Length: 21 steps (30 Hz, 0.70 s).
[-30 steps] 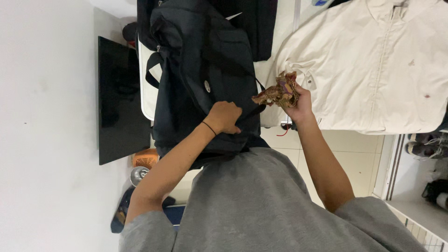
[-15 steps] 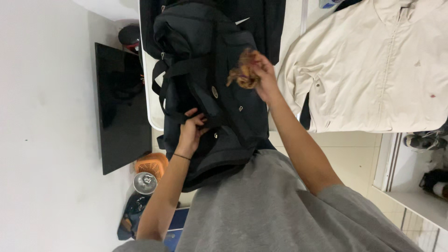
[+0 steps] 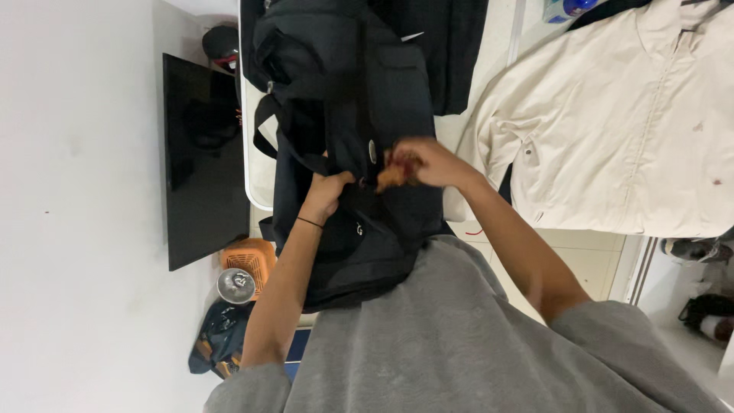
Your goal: The person wipes a black backpack with a patterned cloth, cleaning its exterior surfaces and pockets. The person then places a black jacket on a hanger and hangs it in a closet.
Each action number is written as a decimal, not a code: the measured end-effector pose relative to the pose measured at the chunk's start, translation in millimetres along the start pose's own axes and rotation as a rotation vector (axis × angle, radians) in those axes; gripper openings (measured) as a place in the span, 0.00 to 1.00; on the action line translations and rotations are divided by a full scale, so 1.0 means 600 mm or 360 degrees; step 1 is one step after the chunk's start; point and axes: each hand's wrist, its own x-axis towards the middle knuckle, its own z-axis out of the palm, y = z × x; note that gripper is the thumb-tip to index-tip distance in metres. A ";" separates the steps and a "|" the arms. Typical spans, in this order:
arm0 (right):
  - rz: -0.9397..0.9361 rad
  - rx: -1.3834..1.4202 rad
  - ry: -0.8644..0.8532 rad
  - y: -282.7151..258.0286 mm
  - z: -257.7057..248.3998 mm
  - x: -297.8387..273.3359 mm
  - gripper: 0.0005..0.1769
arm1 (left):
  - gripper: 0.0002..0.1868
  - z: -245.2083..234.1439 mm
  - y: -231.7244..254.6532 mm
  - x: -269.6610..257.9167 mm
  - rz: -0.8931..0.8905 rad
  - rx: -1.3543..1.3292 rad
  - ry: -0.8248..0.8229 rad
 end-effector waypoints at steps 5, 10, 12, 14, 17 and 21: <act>-0.0437 0.0003 0.0837 -0.053 0.037 0.088 0.23 | 0.36 0.048 0.018 -0.014 0.0106 0.0177 0.0009; 0.0083 -0.0896 0.0623 0.038 0.035 0.109 0.18 | 0.38 0.039 0.009 -0.044 0.0193 0.0078 0.0128; 0.0347 -0.1161 0.0688 0.090 -0.014 0.084 0.31 | 0.39 0.027 0.004 -0.057 0.0195 0.0027 0.0201; 0.0747 -0.1087 0.0877 0.119 -0.051 0.077 0.20 | 0.41 0.023 0.005 -0.053 0.0240 0.0040 0.0193; 0.0353 -0.0533 0.1362 0.124 -0.043 0.085 0.08 | 0.40 0.031 0.007 -0.047 0.0207 0.0012 0.0190; -0.0151 -0.0465 0.0852 0.106 0.013 0.132 0.10 | 0.39 0.037 0.020 -0.042 0.0128 0.0055 0.0179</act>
